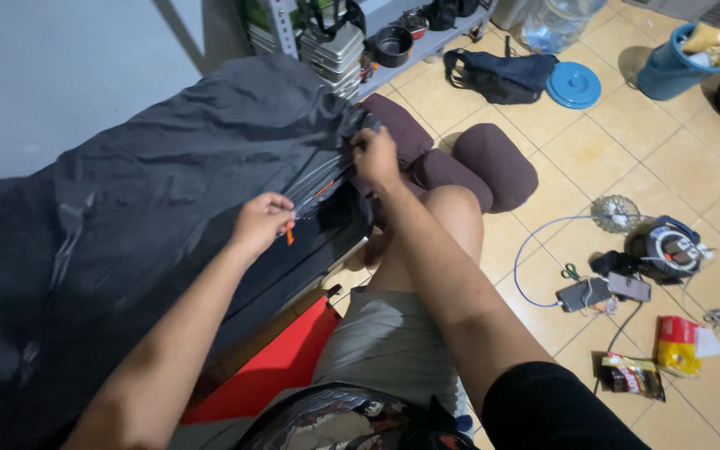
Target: The person unfolds a large black garment bag on top of a plastic container lid by hand, spreading it out and smoothing it.
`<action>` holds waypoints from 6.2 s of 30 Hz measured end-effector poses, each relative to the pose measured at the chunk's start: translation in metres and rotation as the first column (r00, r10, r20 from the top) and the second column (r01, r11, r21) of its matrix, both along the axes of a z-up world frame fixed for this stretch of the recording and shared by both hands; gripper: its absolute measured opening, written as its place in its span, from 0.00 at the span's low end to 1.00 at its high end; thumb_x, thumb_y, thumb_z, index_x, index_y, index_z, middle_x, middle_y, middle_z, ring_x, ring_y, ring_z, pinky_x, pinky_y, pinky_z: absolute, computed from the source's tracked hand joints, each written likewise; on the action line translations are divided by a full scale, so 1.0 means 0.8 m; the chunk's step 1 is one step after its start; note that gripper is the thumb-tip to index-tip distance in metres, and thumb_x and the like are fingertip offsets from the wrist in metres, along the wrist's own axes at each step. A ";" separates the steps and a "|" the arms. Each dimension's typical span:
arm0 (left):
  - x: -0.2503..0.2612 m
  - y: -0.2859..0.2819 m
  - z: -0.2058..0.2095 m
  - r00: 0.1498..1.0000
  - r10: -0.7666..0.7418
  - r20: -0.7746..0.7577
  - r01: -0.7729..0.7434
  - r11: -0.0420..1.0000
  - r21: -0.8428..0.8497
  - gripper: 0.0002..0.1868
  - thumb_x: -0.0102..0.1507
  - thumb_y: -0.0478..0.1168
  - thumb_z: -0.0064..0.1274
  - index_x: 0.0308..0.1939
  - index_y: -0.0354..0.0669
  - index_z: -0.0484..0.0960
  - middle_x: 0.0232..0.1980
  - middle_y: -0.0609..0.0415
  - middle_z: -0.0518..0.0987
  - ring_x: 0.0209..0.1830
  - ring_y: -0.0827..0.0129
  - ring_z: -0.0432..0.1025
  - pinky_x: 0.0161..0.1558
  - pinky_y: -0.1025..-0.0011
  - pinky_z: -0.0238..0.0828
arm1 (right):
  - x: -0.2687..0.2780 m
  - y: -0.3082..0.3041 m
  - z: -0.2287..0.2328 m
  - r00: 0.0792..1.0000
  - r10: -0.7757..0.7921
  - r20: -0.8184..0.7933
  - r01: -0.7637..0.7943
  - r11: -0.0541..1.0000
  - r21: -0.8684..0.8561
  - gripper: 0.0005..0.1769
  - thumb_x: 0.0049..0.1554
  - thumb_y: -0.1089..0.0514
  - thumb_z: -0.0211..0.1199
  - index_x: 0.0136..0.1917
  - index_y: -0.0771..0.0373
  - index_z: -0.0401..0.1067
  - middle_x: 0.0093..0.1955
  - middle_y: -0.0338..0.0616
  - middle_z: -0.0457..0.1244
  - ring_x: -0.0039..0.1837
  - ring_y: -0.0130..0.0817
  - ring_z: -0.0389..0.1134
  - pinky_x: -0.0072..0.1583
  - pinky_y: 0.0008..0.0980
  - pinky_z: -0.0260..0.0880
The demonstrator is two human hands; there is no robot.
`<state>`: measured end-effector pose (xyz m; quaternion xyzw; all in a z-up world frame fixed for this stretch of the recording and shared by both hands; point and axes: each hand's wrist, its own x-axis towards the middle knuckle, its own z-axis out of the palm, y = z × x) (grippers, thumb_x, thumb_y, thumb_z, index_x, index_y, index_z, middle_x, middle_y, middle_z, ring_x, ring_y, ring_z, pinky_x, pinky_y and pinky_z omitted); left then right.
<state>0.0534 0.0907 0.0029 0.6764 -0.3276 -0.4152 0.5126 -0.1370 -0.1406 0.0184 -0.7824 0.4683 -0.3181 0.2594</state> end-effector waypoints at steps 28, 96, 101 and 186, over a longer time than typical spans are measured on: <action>0.074 0.211 -0.008 0.960 0.272 0.070 -0.271 0.962 -0.023 0.08 0.59 0.29 0.59 0.43 0.36 0.83 0.35 0.39 0.82 0.29 0.65 0.79 0.32 0.73 0.81 | 0.040 0.095 -0.006 0.728 0.261 -0.634 -0.641 0.586 -0.495 0.08 0.57 0.50 0.58 0.50 0.41 0.74 0.42 0.28 0.69 0.47 0.34 0.73 0.53 0.43 0.69; 0.131 0.489 -0.034 0.346 0.798 0.494 -0.871 0.469 -0.148 0.09 0.57 0.37 0.61 0.38 0.57 0.84 0.37 0.51 0.76 0.40 0.49 0.79 0.47 0.59 0.76 | 0.360 0.523 0.002 -0.054 0.579 -0.813 -0.939 0.248 0.239 0.28 0.63 0.54 0.47 0.76 0.54 0.55 0.70 0.48 0.60 0.58 0.57 0.74 0.59 0.57 0.75; 0.119 0.457 -0.012 0.438 0.753 0.491 -0.780 0.590 -0.208 0.10 0.61 0.39 0.60 0.45 0.58 0.81 0.39 0.53 0.81 0.45 0.56 0.80 0.48 0.62 0.78 | 0.361 0.456 0.052 0.059 0.525 -0.849 -0.956 0.274 0.104 0.22 0.64 0.54 0.48 0.70 0.54 0.57 0.50 0.58 0.72 0.53 0.58 0.76 0.56 0.54 0.76; -0.002 0.116 0.111 0.821 0.170 0.545 -0.166 0.985 -0.058 0.08 0.63 0.46 0.57 0.34 0.50 0.88 0.29 0.50 0.84 0.40 0.53 0.81 0.43 0.61 0.77 | 0.036 0.170 0.106 0.698 0.628 -0.343 -0.704 0.518 -0.485 0.18 0.60 0.40 0.62 0.50 0.56 0.72 0.39 0.40 0.58 0.44 0.43 0.68 0.47 0.39 0.64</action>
